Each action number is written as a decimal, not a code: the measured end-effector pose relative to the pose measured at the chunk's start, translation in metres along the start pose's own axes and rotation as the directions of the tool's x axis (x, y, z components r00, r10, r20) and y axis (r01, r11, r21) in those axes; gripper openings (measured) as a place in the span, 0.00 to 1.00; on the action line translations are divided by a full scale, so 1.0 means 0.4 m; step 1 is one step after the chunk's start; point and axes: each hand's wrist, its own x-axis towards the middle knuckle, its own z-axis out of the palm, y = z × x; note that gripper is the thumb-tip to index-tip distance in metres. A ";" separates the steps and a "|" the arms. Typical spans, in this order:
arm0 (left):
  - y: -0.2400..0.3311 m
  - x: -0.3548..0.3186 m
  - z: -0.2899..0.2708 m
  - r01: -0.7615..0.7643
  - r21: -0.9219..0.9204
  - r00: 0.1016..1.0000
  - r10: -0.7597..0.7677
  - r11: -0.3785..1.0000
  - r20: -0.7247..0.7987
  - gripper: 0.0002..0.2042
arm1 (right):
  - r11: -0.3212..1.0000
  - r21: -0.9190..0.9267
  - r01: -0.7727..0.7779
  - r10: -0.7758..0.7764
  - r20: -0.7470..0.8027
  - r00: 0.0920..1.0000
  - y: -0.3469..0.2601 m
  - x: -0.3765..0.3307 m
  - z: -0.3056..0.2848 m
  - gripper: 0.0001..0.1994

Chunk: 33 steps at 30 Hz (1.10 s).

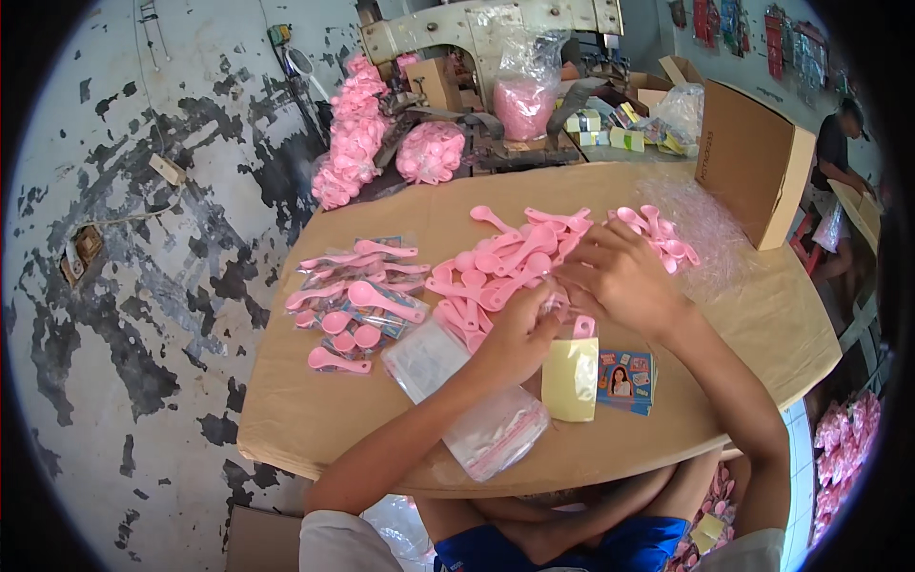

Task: The person places a small sticker onto a pink plastic spoon and then slides the spoon and an additional sticker into a clear plastic bag.

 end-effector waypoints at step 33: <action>0.093 -0.008 0.019 0.187 -0.603 0.975 -0.222 0.776 0.017 0.23 | 0.252 0.761 -0.598 0.312 0.521 0.795 -0.009 -0.094 -0.025 0.10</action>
